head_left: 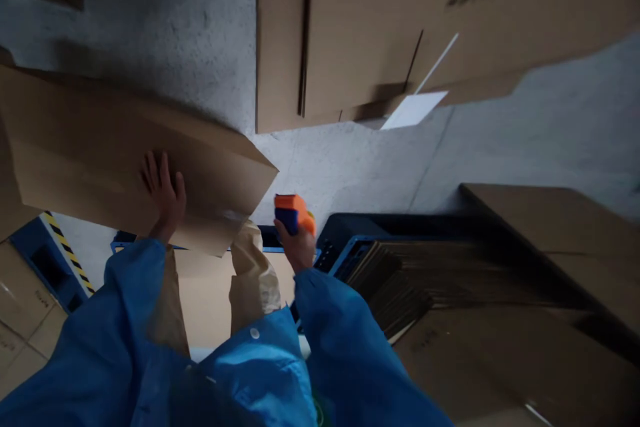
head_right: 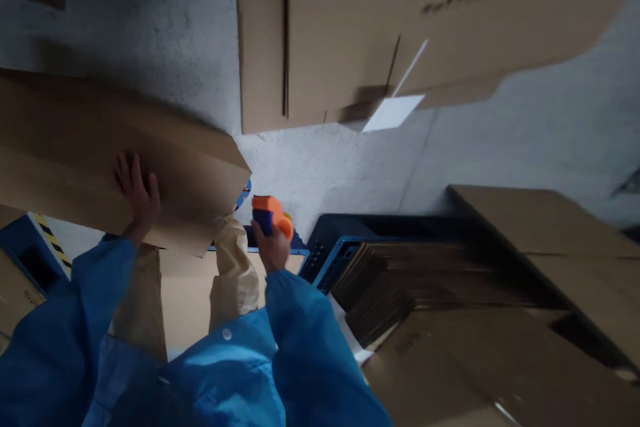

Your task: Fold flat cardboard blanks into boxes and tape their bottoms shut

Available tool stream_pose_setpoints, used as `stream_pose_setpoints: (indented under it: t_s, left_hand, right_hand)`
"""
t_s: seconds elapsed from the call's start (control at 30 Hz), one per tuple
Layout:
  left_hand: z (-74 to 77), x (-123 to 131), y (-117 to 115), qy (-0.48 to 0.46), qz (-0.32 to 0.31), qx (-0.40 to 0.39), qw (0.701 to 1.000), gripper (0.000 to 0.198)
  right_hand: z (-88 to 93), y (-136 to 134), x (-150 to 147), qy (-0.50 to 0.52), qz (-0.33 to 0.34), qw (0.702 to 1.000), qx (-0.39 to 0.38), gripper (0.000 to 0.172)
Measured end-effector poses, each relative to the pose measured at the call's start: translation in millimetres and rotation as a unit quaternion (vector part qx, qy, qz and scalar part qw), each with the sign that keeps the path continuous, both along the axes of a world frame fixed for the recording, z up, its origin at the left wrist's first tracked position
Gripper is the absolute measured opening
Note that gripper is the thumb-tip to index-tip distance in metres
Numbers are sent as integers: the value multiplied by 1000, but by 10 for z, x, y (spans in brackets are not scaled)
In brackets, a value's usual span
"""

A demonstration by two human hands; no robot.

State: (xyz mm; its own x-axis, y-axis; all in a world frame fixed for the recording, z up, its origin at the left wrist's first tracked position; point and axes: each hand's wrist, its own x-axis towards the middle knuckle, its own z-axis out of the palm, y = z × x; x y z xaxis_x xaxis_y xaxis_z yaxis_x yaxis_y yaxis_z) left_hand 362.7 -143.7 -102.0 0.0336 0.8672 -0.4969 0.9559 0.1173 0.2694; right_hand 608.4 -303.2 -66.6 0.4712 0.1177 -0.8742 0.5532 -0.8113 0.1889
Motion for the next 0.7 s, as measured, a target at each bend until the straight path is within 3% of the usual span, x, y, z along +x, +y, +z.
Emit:
stream_pose_setpoints:
  t_s: [0.1,0.2,0.3,0.37,0.47,0.53,0.6,0.7]
  left_hand:
    - [358,-54,15,-183,66,-59,979,56]
    - [804,-222,31,-343,76,-244,904,59]
    - [1145,-568,54,-411,50,-397,819,64]
    - [1288,-869,73,-426,62,-444,786,62]
    - [1409,-1325,107,-431,96,-476,761,55]
    - [1424,-1591,128,-431,118,-471,760,52]
    - [1366,-1822,144,-441,153,-471,748,51]
    - [1166,-2131,160,-470,199,-525,681,51]
  right_hand:
    - [618,23,-14,-1,-42,998,48,48]
    - [1136,196,-339,116,-31,990,77,45]
    - [1386,459,-865,229,10,970,76,46]
    - [1429,609,-1224,256,53,962,73,44]
    - [1424,756,-1665,269,105,954,84,34]
    - [1422,829,-1878,277,112,949,98,39]
    - [1430,912,-2044,286,106,947,98,49]
    - [1439,1077,-2262,327,86,940,40,40]
